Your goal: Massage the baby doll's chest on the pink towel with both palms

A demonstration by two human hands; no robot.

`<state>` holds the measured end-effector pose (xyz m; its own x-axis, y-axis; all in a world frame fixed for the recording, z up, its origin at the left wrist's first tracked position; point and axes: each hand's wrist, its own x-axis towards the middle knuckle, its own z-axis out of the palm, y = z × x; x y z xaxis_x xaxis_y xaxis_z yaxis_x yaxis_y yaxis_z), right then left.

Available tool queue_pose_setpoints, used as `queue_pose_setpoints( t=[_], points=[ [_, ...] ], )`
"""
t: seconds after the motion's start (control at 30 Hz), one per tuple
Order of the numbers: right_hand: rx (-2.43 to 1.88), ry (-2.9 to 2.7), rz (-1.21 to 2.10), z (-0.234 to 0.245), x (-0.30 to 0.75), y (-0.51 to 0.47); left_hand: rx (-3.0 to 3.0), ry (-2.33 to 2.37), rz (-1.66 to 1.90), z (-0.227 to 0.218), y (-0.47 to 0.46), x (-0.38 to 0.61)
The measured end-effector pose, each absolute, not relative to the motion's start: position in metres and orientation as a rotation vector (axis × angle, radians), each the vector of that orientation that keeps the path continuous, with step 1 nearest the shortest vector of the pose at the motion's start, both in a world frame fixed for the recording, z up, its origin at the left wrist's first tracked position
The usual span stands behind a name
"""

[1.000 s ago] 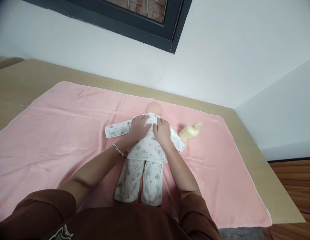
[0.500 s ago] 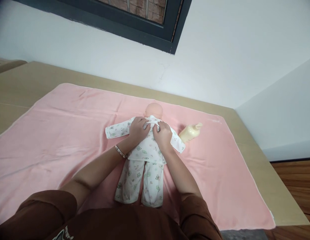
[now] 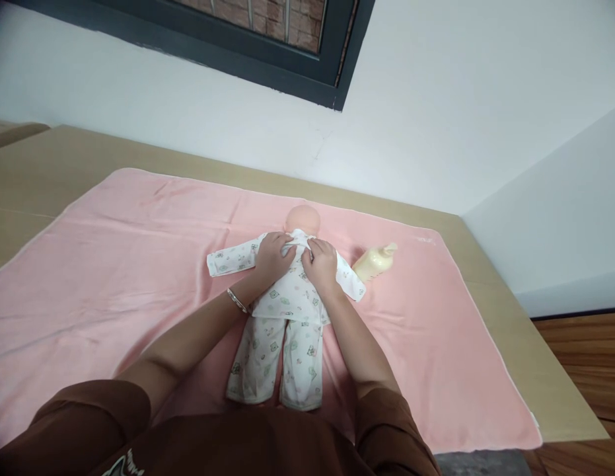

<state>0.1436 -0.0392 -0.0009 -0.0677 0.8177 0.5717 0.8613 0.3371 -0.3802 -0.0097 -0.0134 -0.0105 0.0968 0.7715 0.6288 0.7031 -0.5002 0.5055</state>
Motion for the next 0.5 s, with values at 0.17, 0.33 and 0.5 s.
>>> queue_pose_setpoints(
  t=[0.17,0.33,0.5],
  points=[
    [-1.585,-1.734,-0.133,-0.0011,0.1388,-0.0434,2.256,1.659,1.342,-0.0079,-0.0174,-0.0085],
    [-1.571,-1.892,-0.065,-0.0008,0.1447,-0.0356,2.301,1.567,1.315,-0.0109,-0.0121,-0.0086],
    [-1.503,-1.789,-0.154,-0.0075,0.1432,-0.042,2.248,1.573,1.436,-0.0125,-0.0171,-0.0099]
  ],
)
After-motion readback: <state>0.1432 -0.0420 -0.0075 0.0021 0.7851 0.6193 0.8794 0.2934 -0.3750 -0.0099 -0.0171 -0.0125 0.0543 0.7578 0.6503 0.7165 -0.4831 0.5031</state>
